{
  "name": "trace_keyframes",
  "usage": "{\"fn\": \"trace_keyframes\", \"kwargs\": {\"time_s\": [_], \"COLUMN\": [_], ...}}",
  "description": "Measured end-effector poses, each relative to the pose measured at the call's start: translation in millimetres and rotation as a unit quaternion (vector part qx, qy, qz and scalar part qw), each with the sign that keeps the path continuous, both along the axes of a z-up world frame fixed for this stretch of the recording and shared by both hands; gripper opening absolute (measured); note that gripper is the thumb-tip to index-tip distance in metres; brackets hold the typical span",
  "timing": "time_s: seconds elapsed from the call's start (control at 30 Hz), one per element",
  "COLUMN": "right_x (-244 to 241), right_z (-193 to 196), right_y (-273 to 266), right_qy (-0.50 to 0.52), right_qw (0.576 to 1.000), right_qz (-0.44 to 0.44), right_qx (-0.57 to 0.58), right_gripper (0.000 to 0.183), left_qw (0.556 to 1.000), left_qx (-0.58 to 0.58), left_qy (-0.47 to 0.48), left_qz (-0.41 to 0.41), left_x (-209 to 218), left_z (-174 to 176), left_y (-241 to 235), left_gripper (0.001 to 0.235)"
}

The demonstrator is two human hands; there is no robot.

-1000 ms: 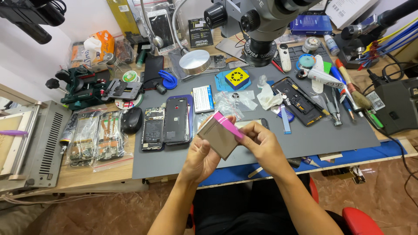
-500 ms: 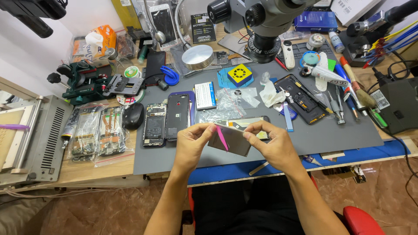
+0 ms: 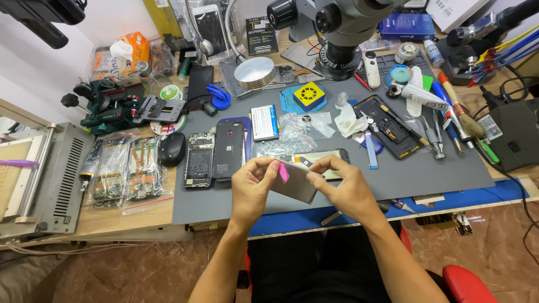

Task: The person applies pink adhesive tape to a rectangular electronic component, then places it into a disassembled smartphone chassis. They press the component into place and adjust its position within the phone frame.

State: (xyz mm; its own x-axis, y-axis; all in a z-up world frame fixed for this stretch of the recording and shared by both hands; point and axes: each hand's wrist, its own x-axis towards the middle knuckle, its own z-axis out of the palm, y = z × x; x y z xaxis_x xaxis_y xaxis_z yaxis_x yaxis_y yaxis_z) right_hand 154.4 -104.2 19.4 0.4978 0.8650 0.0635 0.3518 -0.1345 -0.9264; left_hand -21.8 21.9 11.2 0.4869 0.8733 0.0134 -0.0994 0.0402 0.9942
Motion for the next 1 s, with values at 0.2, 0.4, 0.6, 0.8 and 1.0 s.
{"fn": "trace_keyframes", "kwargs": {"time_s": [0.2, 0.4, 0.6, 0.8, 1.0], "right_x": [-14.8, 29.0, 69.6, 8.2, -14.3], "right_z": [30.3, 3.8, -17.8, 8.3, 14.2], "right_y": [15.2, -5.0, -30.6, -0.7, 9.8], "right_qy": [-0.019, -0.110, -0.443, -0.162, 0.041], "right_qw": [1.000, 0.990, 0.878, 0.977, 0.997], "right_qz": [0.014, -0.085, -0.175, 0.036, 0.047], "right_qx": [-0.020, 0.020, 0.051, 0.133, -0.036], "right_gripper": [0.020, 0.007, 0.032, 0.033, 0.029], "left_qw": [0.999, 0.996, 0.996, 0.993, 0.994], "left_qx": [0.037, 0.067, 0.075, 0.114, 0.102], "left_qy": [0.019, 0.033, 0.024, 0.022, 0.036], "left_qz": [-0.005, 0.052, 0.051, -0.022, -0.025], "left_x": [4.2, -13.6, -13.4, 1.2, -6.8], "left_z": [10.6, 26.1, 23.7, 21.9, 23.3], "left_y": [-21.8, -3.9, -2.9, -29.4, -24.5], "left_gripper": [0.020, 0.019, 0.019, 0.017, 0.017]}}
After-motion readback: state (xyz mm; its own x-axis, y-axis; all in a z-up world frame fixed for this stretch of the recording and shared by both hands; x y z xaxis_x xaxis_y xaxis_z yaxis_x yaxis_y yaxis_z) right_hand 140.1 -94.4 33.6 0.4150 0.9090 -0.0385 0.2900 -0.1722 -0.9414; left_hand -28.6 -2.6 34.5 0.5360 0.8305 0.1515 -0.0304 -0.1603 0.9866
